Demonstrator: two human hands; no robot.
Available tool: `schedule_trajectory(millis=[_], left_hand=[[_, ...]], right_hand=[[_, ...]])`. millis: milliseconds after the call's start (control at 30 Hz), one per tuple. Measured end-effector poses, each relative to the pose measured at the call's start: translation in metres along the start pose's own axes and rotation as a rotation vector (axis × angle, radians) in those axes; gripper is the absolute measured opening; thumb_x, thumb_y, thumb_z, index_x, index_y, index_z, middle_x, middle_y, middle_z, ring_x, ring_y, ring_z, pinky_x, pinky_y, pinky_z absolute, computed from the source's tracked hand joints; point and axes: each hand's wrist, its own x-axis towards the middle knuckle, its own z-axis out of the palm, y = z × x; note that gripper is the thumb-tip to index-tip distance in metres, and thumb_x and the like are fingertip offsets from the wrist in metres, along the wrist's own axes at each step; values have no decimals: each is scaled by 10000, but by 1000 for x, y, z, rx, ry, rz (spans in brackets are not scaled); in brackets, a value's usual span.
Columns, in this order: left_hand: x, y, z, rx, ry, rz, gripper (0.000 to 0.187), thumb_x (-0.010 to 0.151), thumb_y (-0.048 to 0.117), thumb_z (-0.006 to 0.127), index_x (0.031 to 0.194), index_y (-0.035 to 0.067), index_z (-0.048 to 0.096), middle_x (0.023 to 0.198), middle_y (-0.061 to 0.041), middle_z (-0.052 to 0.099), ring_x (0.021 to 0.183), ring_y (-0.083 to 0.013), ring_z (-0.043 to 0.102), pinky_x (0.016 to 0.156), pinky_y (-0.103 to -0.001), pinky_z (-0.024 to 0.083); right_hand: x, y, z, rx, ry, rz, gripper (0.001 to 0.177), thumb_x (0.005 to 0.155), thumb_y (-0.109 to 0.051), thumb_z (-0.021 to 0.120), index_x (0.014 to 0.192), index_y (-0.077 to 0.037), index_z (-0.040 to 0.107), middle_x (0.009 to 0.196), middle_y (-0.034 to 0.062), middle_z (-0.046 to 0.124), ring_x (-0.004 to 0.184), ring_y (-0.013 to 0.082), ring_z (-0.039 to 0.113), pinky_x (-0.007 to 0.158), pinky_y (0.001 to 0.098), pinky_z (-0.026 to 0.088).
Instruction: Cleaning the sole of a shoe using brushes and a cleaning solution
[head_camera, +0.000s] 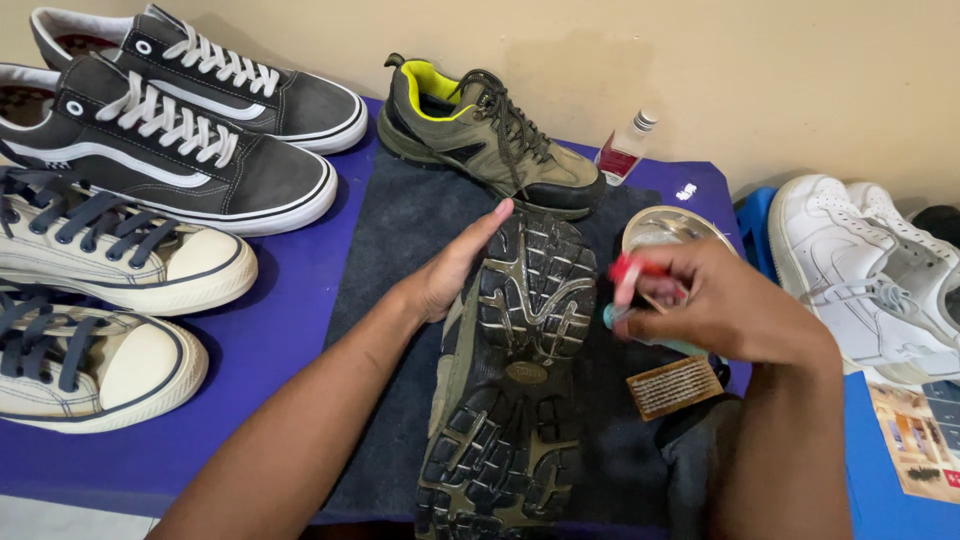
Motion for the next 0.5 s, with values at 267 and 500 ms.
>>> schedule_trajectory(millis=[267, 500], left_hand=[[3, -2, -1, 23, -39, 58, 698, 1017, 569, 541, 1458, 46, 684, 1392, -134, 769, 1169, -224, 757, 1084, -401, 598], [12, -13, -16, 59, -144, 117, 615, 1072, 593, 552, 1230, 43, 776, 1059, -140, 843, 801, -204, 802, 736, -375, 675]], right_hand=[[13, -14, 30, -259, 427, -355, 478, 1102, -496, 559, 788, -138, 514, 774, -11, 421, 761, 176, 418, 783, 384, 315], [-1, -60, 59, -446, 652, -456, 555, 775, -534, 1021, 899, -153, 637, 822, -30, 631, 723, 157, 553, 1034, 418, 368]])
